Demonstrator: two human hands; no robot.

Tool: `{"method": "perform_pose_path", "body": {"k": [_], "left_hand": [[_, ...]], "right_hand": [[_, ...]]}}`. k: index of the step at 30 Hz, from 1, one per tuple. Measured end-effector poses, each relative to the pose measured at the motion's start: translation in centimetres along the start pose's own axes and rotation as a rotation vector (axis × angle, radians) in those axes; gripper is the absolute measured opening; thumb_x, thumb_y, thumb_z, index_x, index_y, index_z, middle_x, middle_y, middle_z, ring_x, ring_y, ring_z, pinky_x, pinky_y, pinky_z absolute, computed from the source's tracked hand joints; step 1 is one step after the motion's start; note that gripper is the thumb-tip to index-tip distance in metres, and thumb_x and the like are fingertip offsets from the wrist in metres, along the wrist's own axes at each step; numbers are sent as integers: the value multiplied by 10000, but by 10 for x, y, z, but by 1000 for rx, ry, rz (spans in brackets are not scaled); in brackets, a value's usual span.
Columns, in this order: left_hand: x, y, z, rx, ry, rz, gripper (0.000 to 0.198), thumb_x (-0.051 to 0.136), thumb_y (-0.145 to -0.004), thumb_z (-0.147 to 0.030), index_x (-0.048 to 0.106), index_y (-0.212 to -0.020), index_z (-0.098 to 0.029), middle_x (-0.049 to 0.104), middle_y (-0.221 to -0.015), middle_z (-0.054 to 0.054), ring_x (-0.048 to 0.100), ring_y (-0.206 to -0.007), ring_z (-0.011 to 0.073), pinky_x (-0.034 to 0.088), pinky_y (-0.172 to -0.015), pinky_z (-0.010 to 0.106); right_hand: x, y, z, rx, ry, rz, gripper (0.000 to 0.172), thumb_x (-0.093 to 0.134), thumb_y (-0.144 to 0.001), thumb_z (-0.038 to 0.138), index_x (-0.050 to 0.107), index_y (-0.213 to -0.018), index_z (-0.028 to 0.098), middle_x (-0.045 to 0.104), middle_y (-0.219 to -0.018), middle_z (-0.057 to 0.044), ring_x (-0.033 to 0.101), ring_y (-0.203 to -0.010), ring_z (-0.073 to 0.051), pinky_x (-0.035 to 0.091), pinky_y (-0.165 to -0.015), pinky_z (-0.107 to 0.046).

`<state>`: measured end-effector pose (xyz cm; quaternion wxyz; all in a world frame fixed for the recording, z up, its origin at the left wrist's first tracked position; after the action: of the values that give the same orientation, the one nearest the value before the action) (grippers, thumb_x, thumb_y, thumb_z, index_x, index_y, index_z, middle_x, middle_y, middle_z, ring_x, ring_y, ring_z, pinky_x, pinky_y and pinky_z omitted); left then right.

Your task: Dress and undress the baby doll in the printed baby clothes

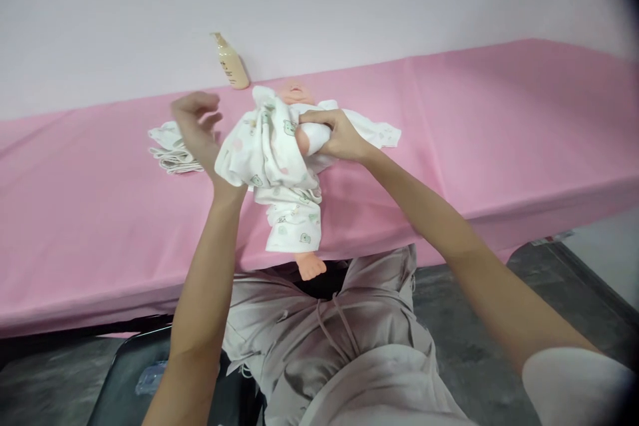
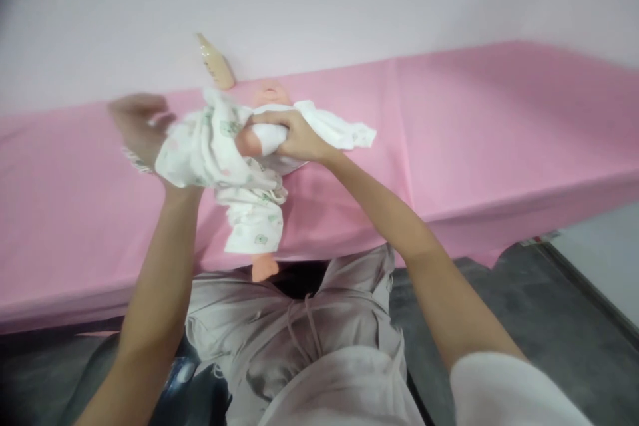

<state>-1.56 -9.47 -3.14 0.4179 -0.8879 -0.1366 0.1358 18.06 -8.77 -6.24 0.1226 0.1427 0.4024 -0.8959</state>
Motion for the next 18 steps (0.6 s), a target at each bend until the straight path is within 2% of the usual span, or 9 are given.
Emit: {"method": "perform_pose_path", "body": {"k": [1, 2, 3, 4, 6, 9, 12, 14, 18], "left_hand": [[-5, 3, -4, 103, -30, -86, 197, 555, -782, -102, 399, -747, -216, 474, -800, -3, 478, -810, 127, 426, -821, 311], [-9, 7, -10, 210, -60, -123, 240, 575, -773, -121, 379, -672, -214, 435, -705, -19, 446, -706, 120, 418, -743, 298], [-11, 11, -15, 301, -85, -100, 282, 597, -771, -151, 371, -612, -209, 409, -637, -30, 417, -636, 113, 400, -674, 290], [-11, 15, -20, 358, -102, -22, 305, 622, -770, -184, 389, -573, -200, 418, -604, -33, 416, -606, 107, 384, -629, 284], [-12, 20, -27, 371, -86, 134, 248, 656, -757, -217, 480, -584, -189, 521, -650, -23, 479, -632, 109, 388, -603, 276], [-17, 24, -35, 338, 0, 203, 48, 651, -719, -202, 607, -736, -205, 634, -815, -3, 574, -759, 144, 445, -644, 290], [-15, 26, -40, 372, 71, 249, 245, 623, -689, -177, 633, -930, -220, 643, -871, -2, 587, -794, 147, 465, -694, 302], [-10, 27, -41, 412, 89, 259, 308, 618, -665, -160, 619, -967, -219, 619, -837, -13, 563, -748, 128, 457, -693, 291], [-1, 30, -48, 497, 99, 270, 416, 618, -636, -144, 601, -1043, -229, 610, -910, -7, 578, -807, 139, 462, -727, 296]], "right_hand": [[-1, -1, -1, -12, -12, -14, 358, 694, -674, 201, 714, -1032, 199, 696, -1117, -21, 608, -1077, -210, 474, -970, -358], [-1, -1, -2, -23, -25, -28, 369, 707, -674, 216, 709, -1043, 196, 697, -1118, -21, 607, -1080, -204, 472, -977, -356], [-2, -2, -4, -34, -39, -39, 379, 722, -670, 238, 704, -1046, 194, 699, -1112, -19, 608, -1078, -198, 471, -980, -353], [-2, -3, -5, -44, -52, -44, 386, 734, -667, 262, 701, -1046, 193, 700, -1110, -18, 607, -1078, -193, 468, -985, -351], [-2, -4, -7, -52, -63, -52, 384, 741, -670, 306, 697, -1037, 200, 695, -1117, -12, 600, -1092, -186, 457, -1000, -349], [-5, -4, -8, -19, -6, -110, 389, 699, -713, 335, 672, -1086, 224, 663, -1187, 7, 558, -1171, -177, 416, -1054, -361], [-6, -5, -6, -9, 59, -110, 405, 652, -749, 342, 647, -1130, 206, 621, -1267, -8, 512, -1222, -172, 389, -1078, -349], [-5, -5, -5, -57, 41, -61, 415, 638, -747, 351, 643, -1118, 165, 621, -1263, -42, 520, -1207, -179, 407, -1056, -334], [-5, -6, -7, -135, 30, -34, 358, 620, -770, 350, 636, -1045, 122, 685, -1078, -40, 605, -1051, -177, 476, -954, -316]]}}
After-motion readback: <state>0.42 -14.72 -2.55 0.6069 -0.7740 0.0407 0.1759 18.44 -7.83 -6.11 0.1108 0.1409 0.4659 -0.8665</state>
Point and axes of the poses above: each hand's wrist, its own y-axis away from the middle knuckle, its own x-axis out of the palm, z = x × y, the point moved 4 cm from there along -y, towards the middle knuckle
